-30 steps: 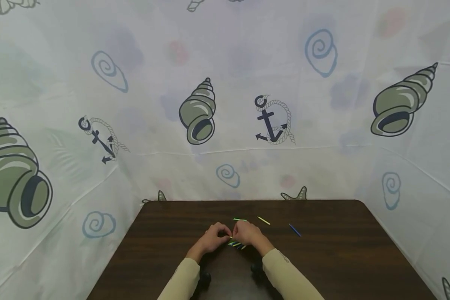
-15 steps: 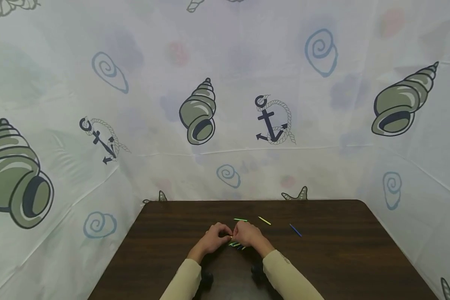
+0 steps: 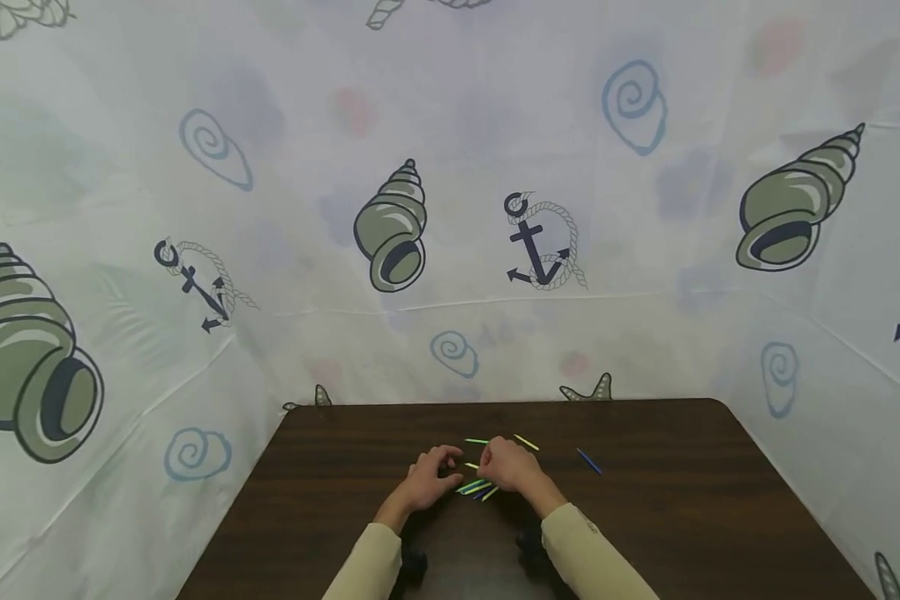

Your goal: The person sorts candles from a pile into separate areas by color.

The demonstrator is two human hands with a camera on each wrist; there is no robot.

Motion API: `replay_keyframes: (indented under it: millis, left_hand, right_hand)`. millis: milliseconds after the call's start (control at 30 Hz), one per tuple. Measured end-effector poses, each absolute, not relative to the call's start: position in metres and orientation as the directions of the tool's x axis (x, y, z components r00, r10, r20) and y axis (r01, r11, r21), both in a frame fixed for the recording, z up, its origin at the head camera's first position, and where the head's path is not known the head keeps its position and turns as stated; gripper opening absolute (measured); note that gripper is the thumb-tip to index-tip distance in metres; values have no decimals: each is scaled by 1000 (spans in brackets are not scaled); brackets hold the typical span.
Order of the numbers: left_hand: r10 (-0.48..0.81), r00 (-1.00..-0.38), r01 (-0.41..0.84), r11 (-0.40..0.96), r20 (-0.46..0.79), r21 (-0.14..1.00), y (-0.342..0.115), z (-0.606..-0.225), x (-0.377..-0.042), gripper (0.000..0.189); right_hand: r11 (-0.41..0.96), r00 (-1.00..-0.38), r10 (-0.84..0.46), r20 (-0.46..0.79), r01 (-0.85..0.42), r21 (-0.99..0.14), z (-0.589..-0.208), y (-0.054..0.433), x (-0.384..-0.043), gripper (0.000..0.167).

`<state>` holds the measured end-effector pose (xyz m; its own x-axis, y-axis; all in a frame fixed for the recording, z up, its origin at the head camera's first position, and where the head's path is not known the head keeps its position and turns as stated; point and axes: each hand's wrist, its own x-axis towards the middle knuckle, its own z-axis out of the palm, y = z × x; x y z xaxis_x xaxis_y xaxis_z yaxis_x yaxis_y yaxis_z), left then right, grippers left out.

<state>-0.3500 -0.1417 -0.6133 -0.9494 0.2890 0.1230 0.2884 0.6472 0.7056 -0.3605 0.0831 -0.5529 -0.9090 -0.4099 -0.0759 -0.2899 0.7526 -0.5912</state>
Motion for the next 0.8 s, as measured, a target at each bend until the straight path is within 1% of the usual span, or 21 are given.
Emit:
replay_keyframes:
  millis: [100, 167, 333, 433, 633, 800]
  left_hand:
    - [290, -950, 285, 654, 117, 701, -144, -613, -347, 36]
    - [298, -950, 275, 652, 95, 707, -143, -615, -343, 35]
    - [316, -947, 255, 630, 57, 733, -137, -616, -334, 25]
    - [318, -945, 266, 625, 72, 734, -136, -609, -330, 20]
    - [364, -927, 314, 615, 92, 723, -139, -592, -325, 21]
    - [368, -924, 328, 625, 103, 708, -141, -594, -327, 20]
  right_hand:
    - [750, -918, -390, -64, -277, -600, -552, 91, -360, 8]
    - [760, -933, -354, -62, -249, -601, -553, 98, -358, 8]
    - [779, -957, -281, -76, -180, -601, -556, 114, -358, 7]
    - [792, -960, -272, -67, -183, -582, -553, 121, -362, 7]
    - [821, -966, -252, -60, -181, -541, -540, 134, -371, 11]
    - [820, -966, -249, -68, -172, -546, -535, 148, -382, 12]
